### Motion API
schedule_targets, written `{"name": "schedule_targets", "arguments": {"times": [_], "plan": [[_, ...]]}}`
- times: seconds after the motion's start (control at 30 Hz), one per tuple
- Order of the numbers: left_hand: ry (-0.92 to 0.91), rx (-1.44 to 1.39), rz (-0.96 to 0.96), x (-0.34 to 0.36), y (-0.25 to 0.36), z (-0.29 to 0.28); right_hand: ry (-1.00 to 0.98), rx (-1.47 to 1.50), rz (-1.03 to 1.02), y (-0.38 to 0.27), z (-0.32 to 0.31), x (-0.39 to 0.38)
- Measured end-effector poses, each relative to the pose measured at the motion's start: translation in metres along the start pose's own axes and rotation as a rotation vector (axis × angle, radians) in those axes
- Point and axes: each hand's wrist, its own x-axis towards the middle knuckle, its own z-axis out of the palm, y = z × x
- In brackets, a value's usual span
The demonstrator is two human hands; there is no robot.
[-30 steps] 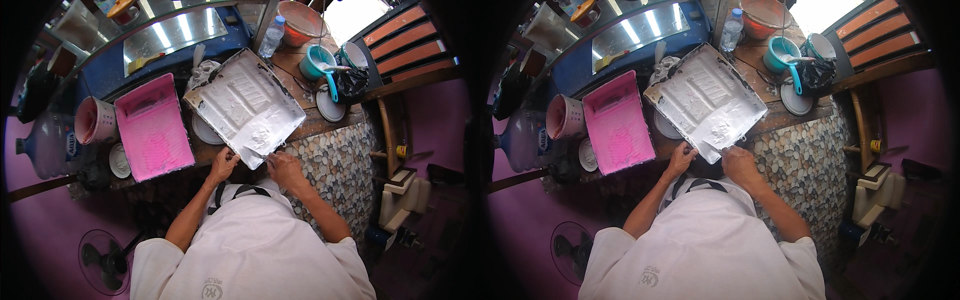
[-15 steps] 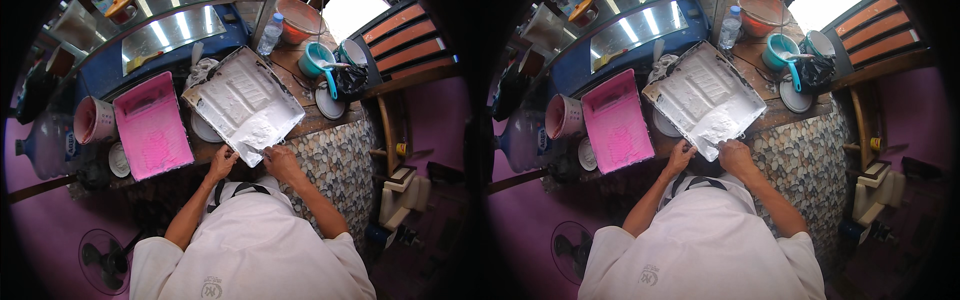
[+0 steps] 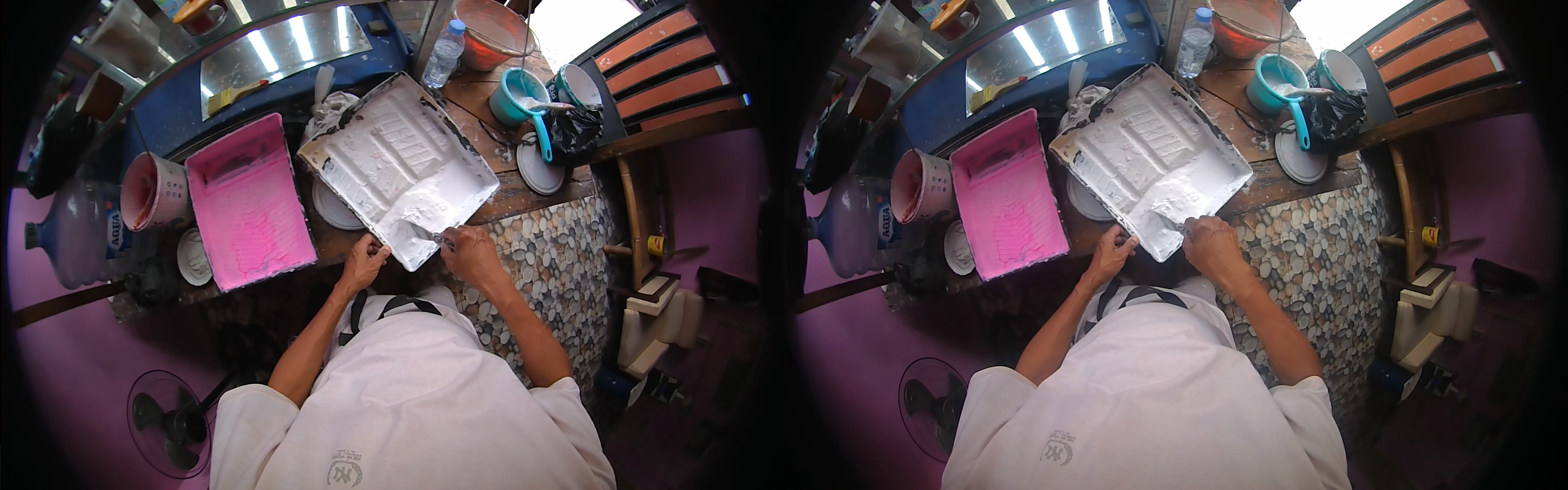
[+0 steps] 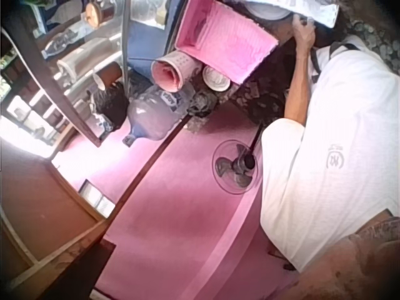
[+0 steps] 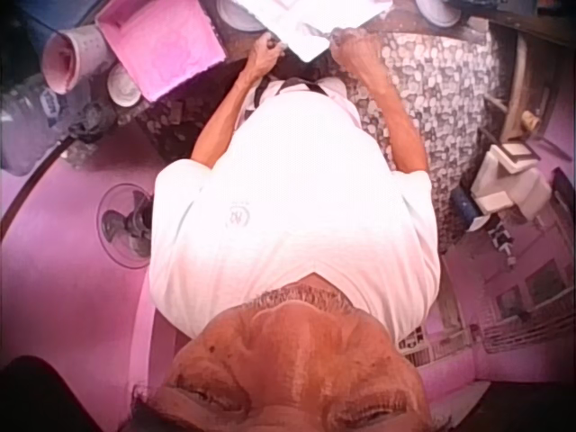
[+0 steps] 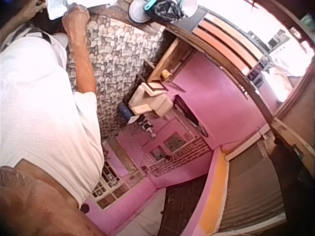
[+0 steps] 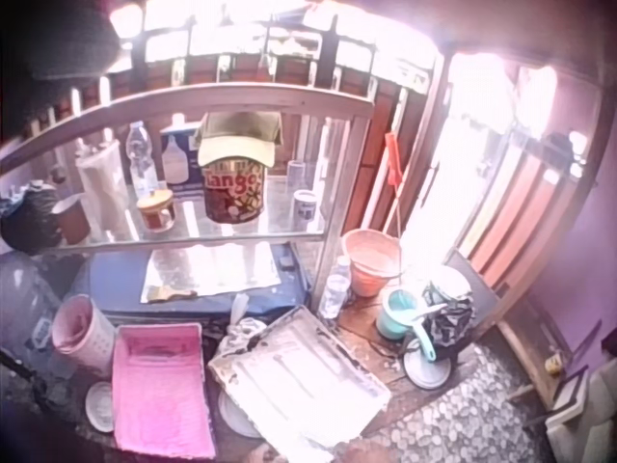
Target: The person prepares white paint by mixing it in a tray using a putty knife and adding water from a plastic bottle.
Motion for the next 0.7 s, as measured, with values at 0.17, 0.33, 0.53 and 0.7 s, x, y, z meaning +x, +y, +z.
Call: {"name": "schedule_targets", "arguments": {"times": [0.17,0.33,0.53,0.7], "plan": [[-0.006,-0.010,0.003,0.000,0.001,0.001,-0.048,-0.057,-0.002,0.007,0.023,-0.010],[-0.003,-0.001,-0.001,0.000,-0.001,0.000,-0.005,-0.124,0.097,0.018,-0.001,-0.001],[-0.001,-0.005,-0.008,-0.001,0.004,0.001,0.057,-0.003,0.060,0.003,-0.012,0.002],[-0.013,0.024,-0.036,-0.002,0.010,-0.001,-0.026,-0.005,0.037,0.002,0.021,0.003]]}}
